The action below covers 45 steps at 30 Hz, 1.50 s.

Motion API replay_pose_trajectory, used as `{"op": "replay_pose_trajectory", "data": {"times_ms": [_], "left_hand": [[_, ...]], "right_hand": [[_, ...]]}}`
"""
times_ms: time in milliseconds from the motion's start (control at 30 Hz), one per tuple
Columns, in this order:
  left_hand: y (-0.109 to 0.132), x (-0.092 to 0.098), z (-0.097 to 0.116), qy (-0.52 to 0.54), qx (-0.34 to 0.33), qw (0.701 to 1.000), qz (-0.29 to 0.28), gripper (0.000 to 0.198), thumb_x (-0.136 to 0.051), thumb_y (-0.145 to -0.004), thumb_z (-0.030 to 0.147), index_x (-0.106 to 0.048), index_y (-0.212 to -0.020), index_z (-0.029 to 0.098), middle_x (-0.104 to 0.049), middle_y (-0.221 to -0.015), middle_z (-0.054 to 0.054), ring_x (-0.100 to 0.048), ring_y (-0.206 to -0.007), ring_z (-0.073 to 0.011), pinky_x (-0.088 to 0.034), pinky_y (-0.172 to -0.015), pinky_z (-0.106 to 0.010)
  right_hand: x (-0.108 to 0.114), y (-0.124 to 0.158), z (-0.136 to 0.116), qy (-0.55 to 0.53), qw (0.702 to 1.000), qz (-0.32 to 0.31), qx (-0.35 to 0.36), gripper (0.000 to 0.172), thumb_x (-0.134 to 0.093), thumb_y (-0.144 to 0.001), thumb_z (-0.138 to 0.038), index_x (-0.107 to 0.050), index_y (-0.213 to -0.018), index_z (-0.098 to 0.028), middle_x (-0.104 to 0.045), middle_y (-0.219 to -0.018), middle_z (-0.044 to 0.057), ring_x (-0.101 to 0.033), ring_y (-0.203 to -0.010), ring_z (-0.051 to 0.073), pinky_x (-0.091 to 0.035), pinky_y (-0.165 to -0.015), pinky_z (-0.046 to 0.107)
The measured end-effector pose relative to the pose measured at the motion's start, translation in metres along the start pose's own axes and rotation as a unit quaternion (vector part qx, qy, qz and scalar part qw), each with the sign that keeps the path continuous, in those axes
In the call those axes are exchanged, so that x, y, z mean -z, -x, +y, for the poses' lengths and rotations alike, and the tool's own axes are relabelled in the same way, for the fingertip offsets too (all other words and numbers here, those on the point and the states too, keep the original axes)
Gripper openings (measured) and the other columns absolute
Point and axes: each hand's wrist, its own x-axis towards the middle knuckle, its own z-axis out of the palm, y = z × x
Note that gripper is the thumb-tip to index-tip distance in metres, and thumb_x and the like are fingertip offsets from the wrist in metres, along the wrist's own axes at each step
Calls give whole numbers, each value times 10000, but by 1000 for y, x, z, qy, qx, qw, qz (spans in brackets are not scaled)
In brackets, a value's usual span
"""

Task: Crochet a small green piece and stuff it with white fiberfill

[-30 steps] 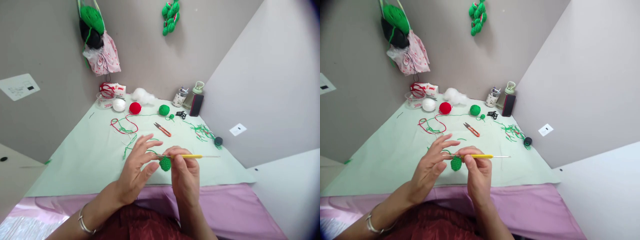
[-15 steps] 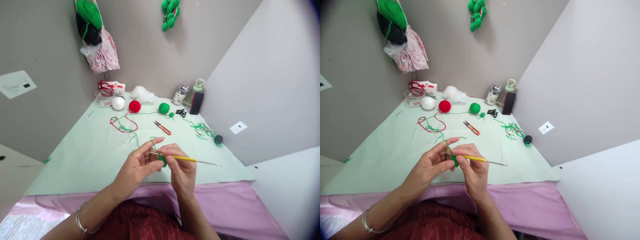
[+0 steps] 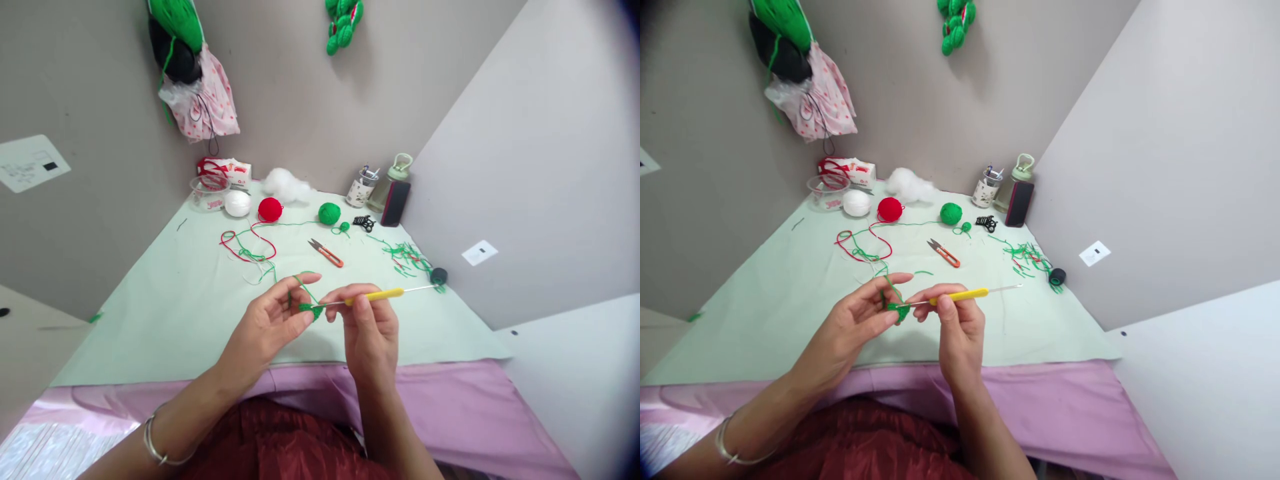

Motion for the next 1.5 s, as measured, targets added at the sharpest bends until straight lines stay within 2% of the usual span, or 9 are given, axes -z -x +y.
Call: {"op": "replay_pose_trajectory", "data": {"times_ms": [233, 400, 567, 667, 833, 1000, 1200, 1367, 1500], "left_hand": [[1, -1, 4, -63, -29, 997, 26, 359, -763, -928, 295, -742, -1285, 326, -594, -924, 7, -594, -934, -168, -489, -958, -313], [2, -6, 0, -139, -97, 983, 78, 36, -776, -914, 276, -753, -931, 254, -711, -1171, -30, -610, -1049, -196, -457, -1016, -326], [-2, -8, -2, 40, 6, 997, 60, 528, -881, -814, 296, -717, -1316, 283, -654, -897, 18, -607, -884, -149, -498, -900, -289], [-7, -5, 2, 149, 90, 984, 37, 557, -902, -784, 304, -740, -1309, 215, -649, -873, 5, -580, -821, -119, -492, -839, -260], [-7, -4, 7, 149, 47, 987, 46, 480, -887, -793, 253, -779, -1261, 251, -629, -846, 19, -554, -814, -108, -462, -828, -239], [-4, -9, -1, 93, 22, 994, 58, 455, -875, -831, 277, -771, -1274, 284, -661, -917, 13, -579, -897, -128, -461, -885, -252], [-10, -9, 0, 171, 78, 982, 35, 487, -915, -782, 298, -790, -1247, 228, -684, -890, -5, -592, -845, -119, -500, -845, -244], [-13, -5, 5, 195, 73, 977, 51, 374, -904, -763, 256, -842, -1128, 206, -634, -861, 4, -558, -797, -99, -502, -813, -223], [-9, -7, 1, 111, 32, 993, 33, 344, -866, -826, 274, -828, -1168, 289, -666, -887, 7, -587, -879, -123, -470, -894, -246]], "right_hand": [[3, 8, -11, 124, 989, -31, 76, 226, -552, -1071, -257, -774, -1036, -268, -802, -935, 32, -745, -737, 166, -613, -720, 330], [7, 16, -5, 284, 927, -85, 231, 379, -604, -999, -107, -753, -1264, -334, -820, -1067, 61, -784, -930, 222, -639, -805, 373], [8, 18, 12, 381, 862, -71, 326, 486, -703, -941, -88, -747, -1322, -386, -787, -1156, 76, -766, -1029, 245, -646, -831, 375], [6, 13, 10, 306, 901, -46, 303, 357, -641, -983, -95, -780, -1226, -318, -783, -1049, 64, -747, -921, 211, -633, -761, 357], [0, 0, -2, 106, 981, -32, 159, 217, -580, -1044, -173, -782, -1034, -252, -728, -858, 16, -655, -696, 144, -570, -654, 317], [-4, 0, 0, 175, 966, -56, 180, 221, -606, -1025, -144, -789, -1067, -261, -779, -936, 41, -711, -789, 169, -593, -663, 312], [2, 7, 7, 344, 875, -62, 335, 365, -662, -970, -79, -773, -1230, -309, -789, -1108, 80, -749, -955, 217, -632, -760, 359], [1, -1, 1, 133, 975, -2, 176, 219, -603, -1034, -171, -794, -1058, -276, -749, -872, 21, -662, -705, 151, -564, -657, 315], [-3, -2, 2, 82, 990, -49, 103, 161, -659, -1020, -241, -816, -1007, -270, -761, -897, 26, -665, -770, 153, -558, -696, 307]]}}
